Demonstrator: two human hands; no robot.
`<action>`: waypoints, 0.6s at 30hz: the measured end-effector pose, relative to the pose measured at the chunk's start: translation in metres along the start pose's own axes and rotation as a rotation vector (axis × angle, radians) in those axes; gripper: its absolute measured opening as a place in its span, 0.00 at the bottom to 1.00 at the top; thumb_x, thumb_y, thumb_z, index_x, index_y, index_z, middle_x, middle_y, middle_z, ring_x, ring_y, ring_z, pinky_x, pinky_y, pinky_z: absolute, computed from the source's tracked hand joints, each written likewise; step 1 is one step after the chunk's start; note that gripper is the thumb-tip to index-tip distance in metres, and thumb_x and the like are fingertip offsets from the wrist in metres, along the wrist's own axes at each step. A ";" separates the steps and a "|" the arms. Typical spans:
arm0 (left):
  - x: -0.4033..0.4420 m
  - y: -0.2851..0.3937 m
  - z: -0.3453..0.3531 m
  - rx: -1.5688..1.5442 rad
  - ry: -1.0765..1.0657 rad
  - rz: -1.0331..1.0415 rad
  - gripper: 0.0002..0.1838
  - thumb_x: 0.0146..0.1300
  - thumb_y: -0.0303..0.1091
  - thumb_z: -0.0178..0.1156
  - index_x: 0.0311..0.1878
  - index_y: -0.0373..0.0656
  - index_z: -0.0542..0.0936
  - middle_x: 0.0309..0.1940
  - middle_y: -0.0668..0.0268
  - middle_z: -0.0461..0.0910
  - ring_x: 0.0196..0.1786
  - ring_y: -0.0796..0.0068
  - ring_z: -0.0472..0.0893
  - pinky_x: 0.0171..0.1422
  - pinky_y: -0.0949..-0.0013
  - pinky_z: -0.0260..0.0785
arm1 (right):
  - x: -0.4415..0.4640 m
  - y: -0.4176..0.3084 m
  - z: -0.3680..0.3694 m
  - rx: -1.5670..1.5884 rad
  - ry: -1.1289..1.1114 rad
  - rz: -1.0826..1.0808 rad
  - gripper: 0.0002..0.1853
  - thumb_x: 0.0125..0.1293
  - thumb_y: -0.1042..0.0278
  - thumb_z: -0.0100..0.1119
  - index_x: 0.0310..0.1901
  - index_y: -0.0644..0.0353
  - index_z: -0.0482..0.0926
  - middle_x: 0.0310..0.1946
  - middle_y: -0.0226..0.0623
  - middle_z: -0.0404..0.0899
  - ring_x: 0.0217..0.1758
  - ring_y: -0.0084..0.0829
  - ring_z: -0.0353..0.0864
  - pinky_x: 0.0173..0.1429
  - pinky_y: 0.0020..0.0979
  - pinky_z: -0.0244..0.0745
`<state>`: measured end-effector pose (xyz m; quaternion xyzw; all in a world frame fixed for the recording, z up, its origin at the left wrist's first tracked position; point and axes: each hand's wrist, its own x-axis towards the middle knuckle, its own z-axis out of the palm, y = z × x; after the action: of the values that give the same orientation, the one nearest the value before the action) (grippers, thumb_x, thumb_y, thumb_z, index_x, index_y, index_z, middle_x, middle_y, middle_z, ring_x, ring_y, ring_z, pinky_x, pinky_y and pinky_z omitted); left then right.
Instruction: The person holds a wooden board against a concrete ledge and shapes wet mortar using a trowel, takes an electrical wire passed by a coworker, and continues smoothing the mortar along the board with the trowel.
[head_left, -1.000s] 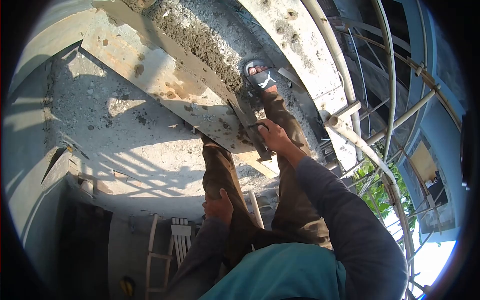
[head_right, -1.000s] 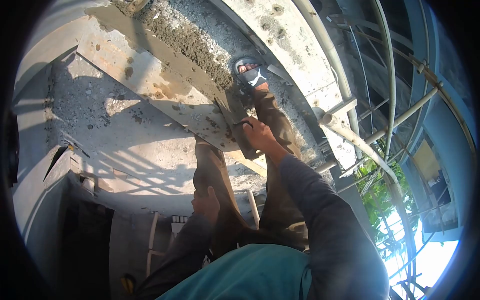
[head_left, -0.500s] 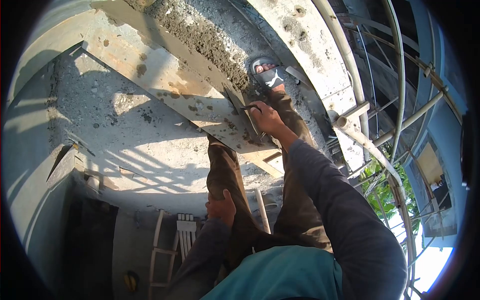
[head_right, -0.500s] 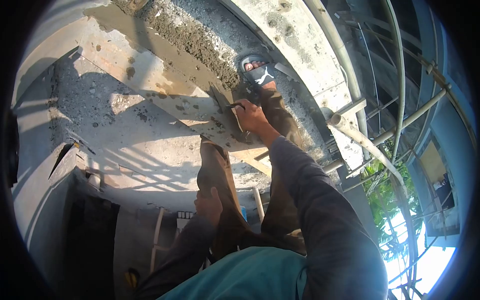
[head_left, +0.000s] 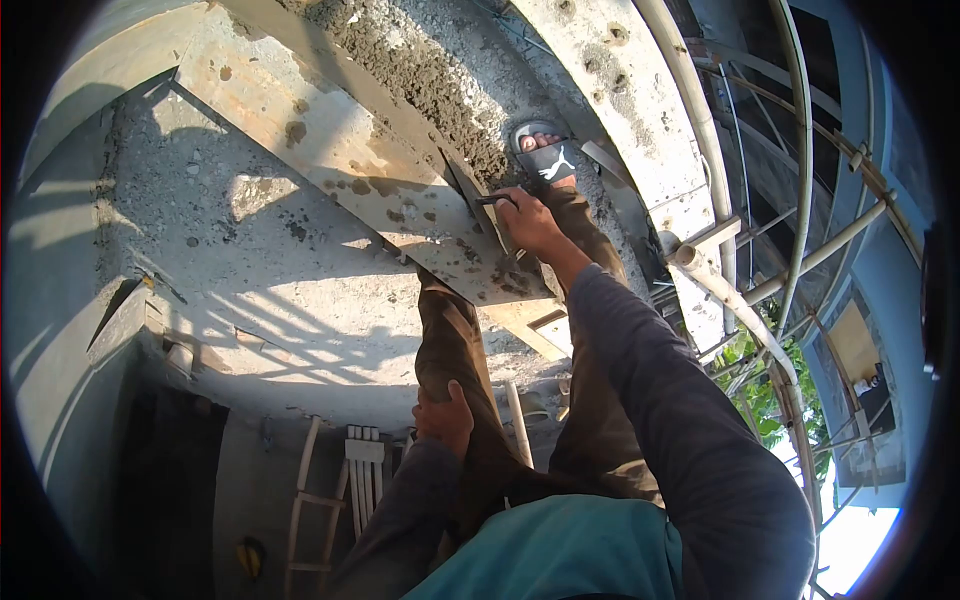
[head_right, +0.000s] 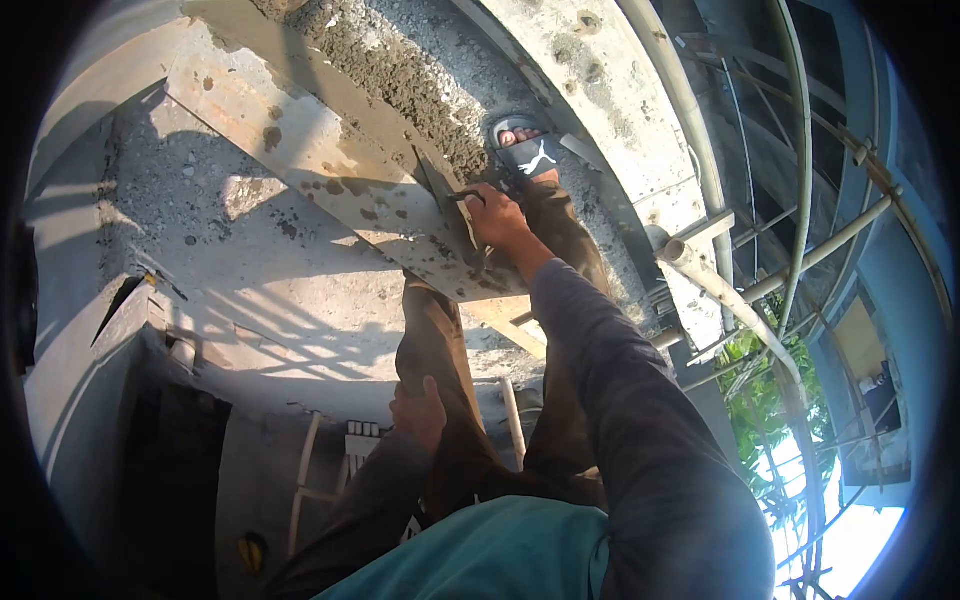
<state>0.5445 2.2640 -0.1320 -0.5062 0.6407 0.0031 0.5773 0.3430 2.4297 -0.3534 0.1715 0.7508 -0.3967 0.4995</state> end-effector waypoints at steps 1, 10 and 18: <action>-0.001 0.001 -0.002 0.000 0.001 -0.003 0.42 0.58 0.64 0.53 0.68 0.43 0.64 0.57 0.46 0.70 0.57 0.43 0.74 0.61 0.46 0.66 | 0.006 -0.003 0.000 0.006 -0.021 0.025 0.23 0.67 0.51 0.47 0.58 0.53 0.74 0.53 0.53 0.77 0.59 0.53 0.74 0.63 0.44 0.67; -0.006 0.006 -0.006 -0.013 0.010 -0.013 0.42 0.58 0.65 0.53 0.68 0.43 0.65 0.57 0.47 0.71 0.58 0.44 0.73 0.60 0.47 0.66 | 0.035 -0.036 -0.001 0.017 -0.008 -0.046 0.20 0.67 0.53 0.46 0.55 0.54 0.76 0.50 0.53 0.78 0.57 0.52 0.75 0.61 0.43 0.68; -0.004 0.005 0.003 -0.008 0.023 -0.065 0.42 0.57 0.65 0.53 0.68 0.45 0.65 0.57 0.49 0.71 0.58 0.45 0.73 0.62 0.47 0.64 | 0.090 -0.104 0.003 -0.052 0.027 -0.165 0.22 0.68 0.51 0.45 0.56 0.53 0.75 0.48 0.53 0.79 0.54 0.53 0.77 0.59 0.43 0.70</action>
<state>0.5423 2.2706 -0.1331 -0.5291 0.6305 -0.0193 0.5676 0.2370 2.3502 -0.3890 0.1014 0.7790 -0.4146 0.4594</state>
